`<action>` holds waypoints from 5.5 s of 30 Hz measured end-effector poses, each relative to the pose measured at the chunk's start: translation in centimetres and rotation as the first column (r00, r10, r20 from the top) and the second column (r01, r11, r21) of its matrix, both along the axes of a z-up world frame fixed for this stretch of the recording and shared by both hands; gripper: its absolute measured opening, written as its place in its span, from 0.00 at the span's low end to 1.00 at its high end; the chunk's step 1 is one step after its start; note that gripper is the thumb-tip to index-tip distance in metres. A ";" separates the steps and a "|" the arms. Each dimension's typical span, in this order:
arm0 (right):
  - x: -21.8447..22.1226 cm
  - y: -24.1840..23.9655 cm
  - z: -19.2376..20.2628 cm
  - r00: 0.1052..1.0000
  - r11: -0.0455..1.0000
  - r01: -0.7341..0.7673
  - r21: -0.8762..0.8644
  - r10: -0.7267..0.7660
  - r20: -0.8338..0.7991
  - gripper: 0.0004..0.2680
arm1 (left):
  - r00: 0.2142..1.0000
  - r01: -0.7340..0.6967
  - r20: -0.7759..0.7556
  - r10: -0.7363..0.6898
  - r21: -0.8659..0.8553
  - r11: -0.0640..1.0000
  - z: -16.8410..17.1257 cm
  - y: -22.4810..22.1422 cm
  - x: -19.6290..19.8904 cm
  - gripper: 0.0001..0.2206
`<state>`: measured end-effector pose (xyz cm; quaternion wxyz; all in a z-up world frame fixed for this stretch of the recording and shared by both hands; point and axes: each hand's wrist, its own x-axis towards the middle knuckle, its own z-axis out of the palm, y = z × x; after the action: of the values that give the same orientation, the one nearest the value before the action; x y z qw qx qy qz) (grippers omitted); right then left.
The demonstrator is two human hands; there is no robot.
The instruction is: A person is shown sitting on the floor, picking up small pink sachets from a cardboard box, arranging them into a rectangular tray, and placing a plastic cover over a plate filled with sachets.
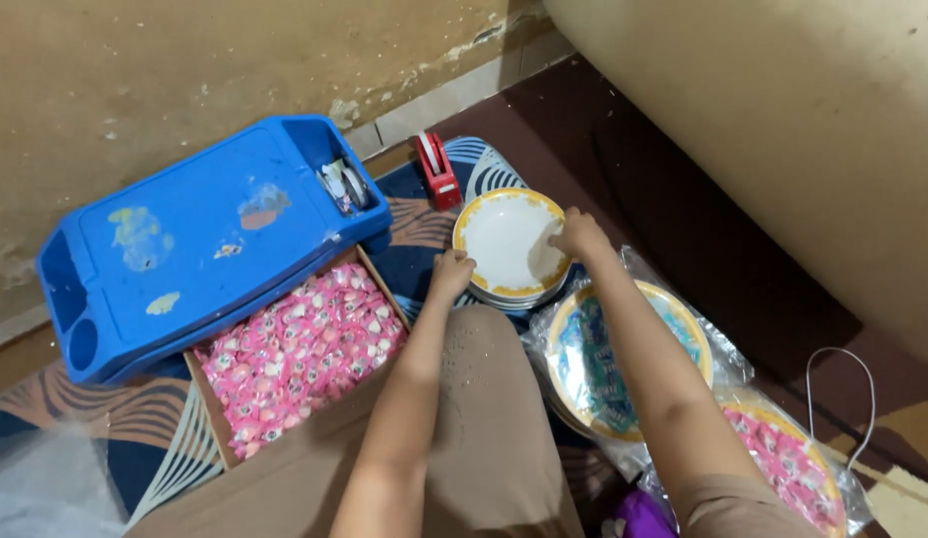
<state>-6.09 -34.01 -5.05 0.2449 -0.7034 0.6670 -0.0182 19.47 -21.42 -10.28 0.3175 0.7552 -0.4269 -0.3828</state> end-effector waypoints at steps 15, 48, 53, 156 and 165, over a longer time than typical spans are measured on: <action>0.2 -1.4 -0.7 0.986 0.964 0.167 0.206 -0.167 -0.018 0.31 | 0.891 -0.225 -0.378 0.252 0.115 0.968 -2.9 -0.8 0.2 0.19; 34.5 12.6 6.9 0.292 0.922 -0.383 0.052 0.068 0.954 0.27 | 0.796 -0.605 -0.350 0.494 -0.419 0.677 11.2 23.2 31.5 0.22; 33.4 15.8 10.4 0.256 0.969 -0.247 -0.020 0.085 0.963 0.21 | 0.743 -0.651 -0.518 0.424 -0.409 0.640 13.4 24.0 29.4 0.27; 32.7 30.0 14.4 0.343 0.987 -0.045 -0.153 0.159 0.926 0.14 | 0.518 -0.853 -0.597 0.612 -0.313 0.418 15.6 29.5 22.4 0.14; 35.6 22.6 9.2 0.199 0.856 -0.394 0.335 -0.276 0.940 0.28 | 0.677 -0.732 -0.492 0.547 -0.374 0.570 13.3 29.4 28.7 0.10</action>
<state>29.54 -11.45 4.14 0.7866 -0.4623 0.3069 -0.2708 48.17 7.97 3.05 0.7005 0.6621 -0.1513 -0.2190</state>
